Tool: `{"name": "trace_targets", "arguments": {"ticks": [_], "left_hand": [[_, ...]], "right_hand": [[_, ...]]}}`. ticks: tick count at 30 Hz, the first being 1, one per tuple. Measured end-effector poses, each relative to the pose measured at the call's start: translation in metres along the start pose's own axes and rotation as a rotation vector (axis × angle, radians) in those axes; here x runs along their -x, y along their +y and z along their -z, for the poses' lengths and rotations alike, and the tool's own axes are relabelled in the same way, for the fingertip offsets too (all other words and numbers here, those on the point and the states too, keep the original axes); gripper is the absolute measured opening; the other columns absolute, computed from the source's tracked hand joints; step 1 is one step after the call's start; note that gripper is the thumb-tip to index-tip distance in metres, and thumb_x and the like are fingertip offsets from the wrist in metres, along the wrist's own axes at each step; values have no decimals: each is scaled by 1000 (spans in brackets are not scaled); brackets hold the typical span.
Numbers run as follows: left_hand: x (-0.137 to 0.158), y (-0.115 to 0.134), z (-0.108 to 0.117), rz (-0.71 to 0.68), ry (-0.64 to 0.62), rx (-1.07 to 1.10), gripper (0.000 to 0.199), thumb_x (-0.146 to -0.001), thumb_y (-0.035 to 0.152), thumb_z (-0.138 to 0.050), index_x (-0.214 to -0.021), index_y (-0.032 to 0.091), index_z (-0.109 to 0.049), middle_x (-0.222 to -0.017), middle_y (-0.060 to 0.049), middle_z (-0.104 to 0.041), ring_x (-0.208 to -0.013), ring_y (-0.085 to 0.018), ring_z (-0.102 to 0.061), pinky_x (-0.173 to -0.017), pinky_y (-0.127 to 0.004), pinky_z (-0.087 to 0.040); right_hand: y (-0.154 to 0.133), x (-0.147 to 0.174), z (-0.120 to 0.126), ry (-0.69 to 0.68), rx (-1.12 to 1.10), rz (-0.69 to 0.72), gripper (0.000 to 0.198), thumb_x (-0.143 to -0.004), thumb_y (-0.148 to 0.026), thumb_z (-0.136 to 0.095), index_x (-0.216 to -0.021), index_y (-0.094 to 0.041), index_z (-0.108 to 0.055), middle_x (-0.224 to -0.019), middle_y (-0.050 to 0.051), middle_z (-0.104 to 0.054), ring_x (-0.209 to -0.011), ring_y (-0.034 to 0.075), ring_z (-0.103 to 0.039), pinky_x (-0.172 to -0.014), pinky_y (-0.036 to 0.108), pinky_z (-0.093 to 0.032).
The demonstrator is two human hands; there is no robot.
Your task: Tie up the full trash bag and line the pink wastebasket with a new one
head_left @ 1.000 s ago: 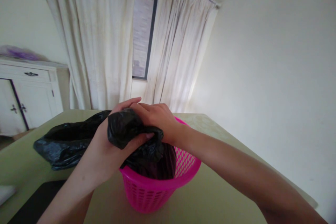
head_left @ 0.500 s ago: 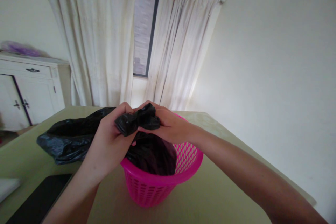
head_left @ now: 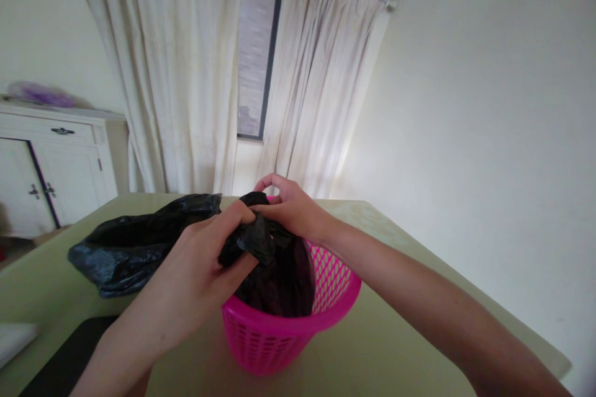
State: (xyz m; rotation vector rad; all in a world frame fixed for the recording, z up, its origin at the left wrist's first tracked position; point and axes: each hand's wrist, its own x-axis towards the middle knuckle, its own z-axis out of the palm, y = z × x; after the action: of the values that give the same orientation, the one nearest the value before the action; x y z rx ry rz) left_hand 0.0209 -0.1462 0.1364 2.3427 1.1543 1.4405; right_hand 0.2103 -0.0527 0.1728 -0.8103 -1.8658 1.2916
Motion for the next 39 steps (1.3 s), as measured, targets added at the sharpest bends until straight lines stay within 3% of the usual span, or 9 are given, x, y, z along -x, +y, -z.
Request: {"name": "trace_targets", "arguments": {"ticks": [9,16,21,27,29,31,34,37,39], "left_hand": [[-2,-17,-2,34,178,73,8,-104,32,-66,-109,32,-59,-90,7,-68,-76,-16,-62,-65,-26,-47],[-10,-22,-5,111,156,384,22,-92,37,-84,-94,30,-64,-83,6,-63,-74,-17,-57,-65,-28,-45],[-13,-29,-11,145,133,401,17,-95,35,-82,-101,31,-66,-86,4,-68,-81,-19,-61,-73,-31,-48],[-11,-30,-13,17,183,247,23,-106,36,-69,-128,33,-64,-130,0,-69,-116,-22,-66,-100,-36,-50],[-9,-29,-14,34,190,197,17,-108,37,-65,-124,32,-63,-119,1,-70,-107,-21,-66,-92,-35,-52],[-9,-29,-15,102,202,166,11,-109,40,-64,-115,31,-60,-100,4,-67,-90,-19,-64,-76,-34,-50],[-11,-27,-17,152,241,210,14,-108,41,-64,-107,29,-57,-90,5,-62,-82,-19,-61,-69,-33,-47],[-16,-24,-17,138,258,327,18,-101,38,-72,-101,27,-58,-83,5,-58,-77,-17,-59,-66,-31,-46],[-20,-22,-16,161,249,420,23,-96,39,-79,-97,25,-60,-80,5,-59,-75,-16,-57,-65,-29,-45]], "right_hand": [[-2,10,5,-178,-21,2,48,-90,-63,-83,-78,-17,-75,-80,0,-71,-76,14,-60,-73,27,-47],[-14,26,25,-282,156,176,32,-79,-38,-95,-101,-19,-81,-96,-1,-68,-91,16,-65,-82,29,-51],[-7,28,18,-419,283,239,11,-83,-10,-76,-85,-19,-82,-96,-1,-73,-96,17,-67,-98,33,-52],[-5,29,14,-321,209,299,14,-86,-14,-80,-74,-20,-78,-103,0,-72,-108,19,-69,-111,37,-49],[-7,33,14,-279,308,271,5,-87,-17,-79,-84,-20,-77,-105,1,-73,-106,20,-70,-108,39,-52],[-9,40,10,-102,487,295,17,-87,-19,-79,-103,-20,-73,-110,3,-73,-107,22,-70,-102,40,-56],[-8,52,2,150,814,569,46,-92,-25,-84,-133,-22,-63,-129,10,-69,-121,25,-66,-106,44,-57],[-4,58,-4,152,1156,971,27,-107,-28,-74,-133,-27,-68,-140,10,-69,-127,25,-64,-109,44,-54],[0,60,-4,164,1304,1082,17,-112,-25,-66,-128,-28,-72,-138,6,-73,-123,23,-67,-107,42,-52]]}}
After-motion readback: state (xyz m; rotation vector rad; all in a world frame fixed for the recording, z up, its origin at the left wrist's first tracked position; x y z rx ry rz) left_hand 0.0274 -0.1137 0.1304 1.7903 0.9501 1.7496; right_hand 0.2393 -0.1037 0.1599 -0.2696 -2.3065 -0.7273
